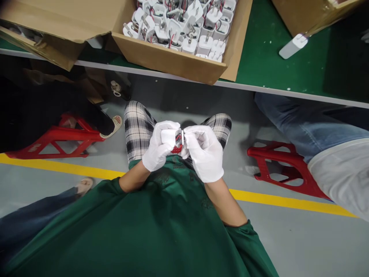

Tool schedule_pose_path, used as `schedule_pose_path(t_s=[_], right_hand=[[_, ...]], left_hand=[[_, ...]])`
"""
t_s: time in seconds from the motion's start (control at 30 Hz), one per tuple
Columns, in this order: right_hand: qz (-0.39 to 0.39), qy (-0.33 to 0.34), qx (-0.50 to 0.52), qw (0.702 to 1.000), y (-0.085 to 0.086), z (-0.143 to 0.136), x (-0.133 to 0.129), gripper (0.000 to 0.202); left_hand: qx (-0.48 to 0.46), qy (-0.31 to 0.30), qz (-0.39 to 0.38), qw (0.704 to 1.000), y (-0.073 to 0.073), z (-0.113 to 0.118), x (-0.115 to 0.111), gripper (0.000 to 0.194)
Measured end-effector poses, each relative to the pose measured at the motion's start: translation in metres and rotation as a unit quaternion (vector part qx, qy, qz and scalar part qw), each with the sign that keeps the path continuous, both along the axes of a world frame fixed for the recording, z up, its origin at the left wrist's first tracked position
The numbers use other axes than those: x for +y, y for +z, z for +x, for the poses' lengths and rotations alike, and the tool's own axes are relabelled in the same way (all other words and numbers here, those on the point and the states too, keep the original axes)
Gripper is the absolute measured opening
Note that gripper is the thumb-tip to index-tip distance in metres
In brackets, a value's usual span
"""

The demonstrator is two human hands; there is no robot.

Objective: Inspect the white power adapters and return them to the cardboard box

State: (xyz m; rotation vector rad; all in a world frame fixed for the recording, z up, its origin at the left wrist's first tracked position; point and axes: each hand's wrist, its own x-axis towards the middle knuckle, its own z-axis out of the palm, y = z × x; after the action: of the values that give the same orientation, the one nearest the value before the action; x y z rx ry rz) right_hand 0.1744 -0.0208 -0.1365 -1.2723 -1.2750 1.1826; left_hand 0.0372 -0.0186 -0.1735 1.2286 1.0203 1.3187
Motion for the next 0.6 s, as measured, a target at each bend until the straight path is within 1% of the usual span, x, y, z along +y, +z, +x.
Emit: schedule_pose_path(t_s=[0.1, 0.23, 0.33, 0.4, 0.47, 0.53, 0.6], right_hand=[[0.022, 0.001, -0.032, 0.999, 0.000, 0.001, -0.001, 0.012], [0.102, 0.013, -0.095, 0.990, 0.001, 0.008, 0.000, 0.018], [0.192, 0.036, -0.176, 0.965, 0.001, 0.017, 0.005, 0.020], [0.259, 0.058, -0.226, 0.937, 0.001, 0.024, 0.009, 0.024], [0.311, 0.075, -0.254, 0.913, 0.001, 0.029, 0.013, 0.026], [0.332, 0.080, -0.256, 0.904, 0.002, 0.031, 0.016, 0.023], [0.340, 0.079, -0.243, 0.905, 0.004, 0.030, 0.018, 0.016]], left_hand=[[-0.012, 0.008, 0.026, 1.000, -0.001, -0.001, 0.000, 0.051], [-0.056, -0.003, 0.017, 0.998, -0.002, -0.003, 0.002, 0.044], [-0.082, -0.016, 0.008, 0.996, -0.003, -0.004, 0.003, 0.048], [-0.084, -0.020, -0.006, 0.996, -0.003, -0.004, 0.003, 0.051], [-0.082, -0.028, -0.020, 0.996, -0.002, -0.003, 0.002, 0.052], [-0.079, -0.034, -0.024, 0.996, 0.000, -0.003, 0.001, 0.051], [-0.073, -0.033, -0.015, 0.997, 0.001, -0.003, 0.001, 0.050]])
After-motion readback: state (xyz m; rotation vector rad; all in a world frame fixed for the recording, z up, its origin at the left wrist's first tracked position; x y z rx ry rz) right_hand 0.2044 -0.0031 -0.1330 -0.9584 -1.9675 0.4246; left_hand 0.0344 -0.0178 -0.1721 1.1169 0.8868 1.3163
